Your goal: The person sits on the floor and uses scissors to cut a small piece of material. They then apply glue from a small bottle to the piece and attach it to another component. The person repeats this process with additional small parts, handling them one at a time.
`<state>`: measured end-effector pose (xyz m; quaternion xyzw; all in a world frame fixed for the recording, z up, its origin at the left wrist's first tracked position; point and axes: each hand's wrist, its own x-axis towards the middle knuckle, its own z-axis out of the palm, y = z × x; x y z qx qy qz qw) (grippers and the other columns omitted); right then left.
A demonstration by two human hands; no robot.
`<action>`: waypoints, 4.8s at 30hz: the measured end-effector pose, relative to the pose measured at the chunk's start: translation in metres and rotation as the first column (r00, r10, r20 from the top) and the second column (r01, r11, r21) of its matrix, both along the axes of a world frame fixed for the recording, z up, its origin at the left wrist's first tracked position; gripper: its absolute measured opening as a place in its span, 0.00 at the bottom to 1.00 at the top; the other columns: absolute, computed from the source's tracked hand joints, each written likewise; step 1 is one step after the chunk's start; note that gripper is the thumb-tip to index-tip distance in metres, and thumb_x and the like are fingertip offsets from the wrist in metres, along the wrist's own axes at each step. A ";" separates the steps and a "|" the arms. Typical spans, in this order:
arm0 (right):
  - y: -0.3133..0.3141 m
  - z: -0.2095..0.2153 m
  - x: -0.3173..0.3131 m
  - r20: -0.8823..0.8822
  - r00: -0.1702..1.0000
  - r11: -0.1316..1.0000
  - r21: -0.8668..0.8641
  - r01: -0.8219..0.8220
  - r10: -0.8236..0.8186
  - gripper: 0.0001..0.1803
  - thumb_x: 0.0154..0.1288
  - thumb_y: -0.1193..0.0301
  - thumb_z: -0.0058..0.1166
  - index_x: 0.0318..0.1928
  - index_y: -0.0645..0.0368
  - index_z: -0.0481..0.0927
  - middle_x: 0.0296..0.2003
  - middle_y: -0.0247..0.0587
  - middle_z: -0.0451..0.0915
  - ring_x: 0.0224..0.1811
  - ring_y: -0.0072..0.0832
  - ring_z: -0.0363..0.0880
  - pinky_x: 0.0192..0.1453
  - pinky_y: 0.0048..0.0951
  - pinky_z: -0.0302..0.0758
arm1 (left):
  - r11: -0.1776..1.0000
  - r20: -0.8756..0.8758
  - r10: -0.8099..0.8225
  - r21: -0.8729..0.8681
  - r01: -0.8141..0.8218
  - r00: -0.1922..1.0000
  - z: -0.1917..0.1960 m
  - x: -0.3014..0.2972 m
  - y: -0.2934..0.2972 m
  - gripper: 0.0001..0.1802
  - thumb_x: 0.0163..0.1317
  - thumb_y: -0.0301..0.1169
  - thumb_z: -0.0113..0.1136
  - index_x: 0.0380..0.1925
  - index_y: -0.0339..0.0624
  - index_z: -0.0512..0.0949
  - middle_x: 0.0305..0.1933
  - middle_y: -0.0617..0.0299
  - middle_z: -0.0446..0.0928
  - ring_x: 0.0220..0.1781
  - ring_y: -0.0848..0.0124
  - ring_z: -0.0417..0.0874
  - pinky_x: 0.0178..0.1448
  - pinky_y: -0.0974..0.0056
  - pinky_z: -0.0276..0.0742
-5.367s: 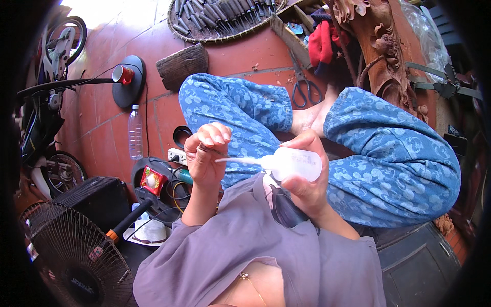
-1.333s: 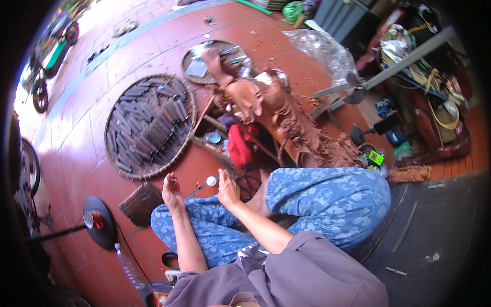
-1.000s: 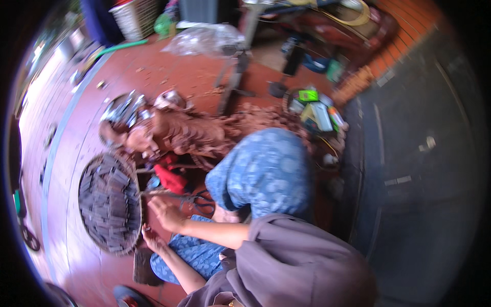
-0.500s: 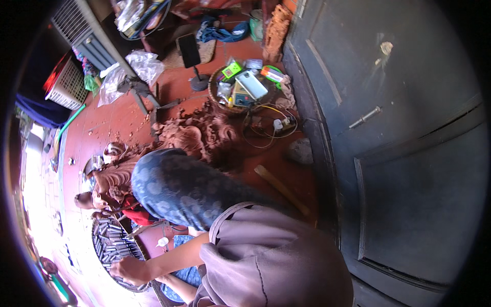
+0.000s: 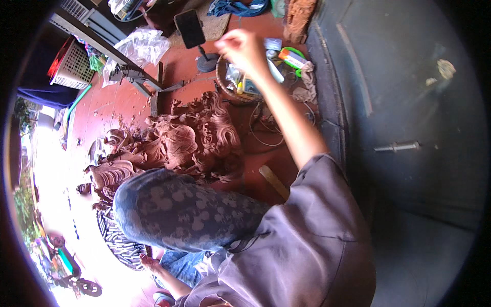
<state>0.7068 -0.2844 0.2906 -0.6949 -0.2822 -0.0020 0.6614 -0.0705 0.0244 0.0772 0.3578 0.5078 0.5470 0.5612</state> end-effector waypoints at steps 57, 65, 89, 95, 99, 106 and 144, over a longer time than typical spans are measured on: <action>0.232 0.062 -0.264 -0.183 -0.094 0.038 0.607 -0.793 0.979 0.32 0.66 0.57 0.42 0.62 0.67 0.59 0.61 0.56 0.63 0.65 0.47 0.59 0.72 0.48 0.51 | 0.983 -0.998 0.004 -0.007 -0.183 0.055 -0.095 0.045 0.001 0.09 0.39 0.36 0.72 0.24 0.54 0.85 0.35 0.61 0.79 0.40 0.61 0.81 0.47 0.59 0.75; 0.323 -0.010 -0.409 -0.517 -0.620 0.172 0.831 -0.530 0.590 0.35 0.66 0.50 0.46 0.64 0.61 0.58 0.61 0.52 0.63 0.63 0.41 0.63 0.69 0.47 0.57 | 0.912 -0.859 -0.157 -0.316 -0.263 0.487 -0.112 0.041 0.007 0.10 0.37 0.34 0.75 0.24 0.52 0.85 0.33 0.58 0.81 0.38 0.63 0.82 0.45 0.59 0.76; 0.345 -0.175 -0.470 -0.756 -0.632 0.285 0.651 -0.704 0.167 0.28 0.70 0.50 0.31 0.57 0.58 0.68 0.55 0.48 0.70 0.55 0.36 0.73 0.54 0.39 0.77 | 0.969 -0.578 -0.056 -0.227 -0.095 0.814 -0.031 0.050 -0.003 0.18 0.49 0.25 0.66 0.43 0.37 0.79 0.35 0.60 0.82 0.33 0.76 0.81 0.41 0.71 0.78; 0.337 -0.192 -0.482 -0.851 -0.505 0.262 0.526 -0.809 0.146 0.31 0.70 0.46 0.28 0.59 0.57 0.65 0.54 0.47 0.71 0.54 0.35 0.74 0.51 0.40 0.79 | 0.978 -0.448 -0.091 -0.209 -0.005 0.889 -0.044 0.056 -0.007 0.24 0.58 0.18 0.51 0.56 0.41 0.72 0.52 0.54 0.77 0.53 0.72 0.77 0.55 0.71 0.71; 0.331 -0.196 -0.485 -0.880 -0.468 0.299 0.469 -0.831 0.081 0.32 0.69 0.46 0.30 0.58 0.59 0.66 0.53 0.47 0.72 0.51 0.35 0.76 0.49 0.41 0.80 | 0.983 -0.284 -0.139 -0.157 0.097 0.949 -0.012 0.059 -0.010 0.36 0.54 0.19 0.56 0.65 0.42 0.59 0.67 0.56 0.61 0.69 0.68 0.59 0.70 0.63 0.53; 0.325 -0.184 -0.490 -0.999 0.031 -0.163 -0.034 -0.986 0.023 0.33 0.68 0.42 0.28 0.49 0.56 0.76 0.42 0.40 0.79 0.41 0.26 0.80 0.37 0.29 0.79 | 0.959 -0.275 -0.201 0.142 0.246 0.940 0.030 0.131 -0.051 0.48 0.31 0.33 0.79 0.55 0.38 0.62 0.55 0.53 0.70 0.58 0.61 0.72 0.61 0.60 0.67; 0.316 -0.171 -0.446 -0.593 -0.243 -0.617 -0.581 -0.530 0.768 0.29 0.52 0.77 0.50 0.58 0.59 0.65 0.48 0.55 0.74 0.51 0.43 0.75 0.55 0.38 0.70 | 0.904 -0.501 -0.385 -0.033 0.427 0.775 0.039 0.051 -0.031 0.41 0.30 0.26 0.69 0.53 0.37 0.68 0.51 0.55 0.71 0.55 0.63 0.73 0.61 0.62 0.66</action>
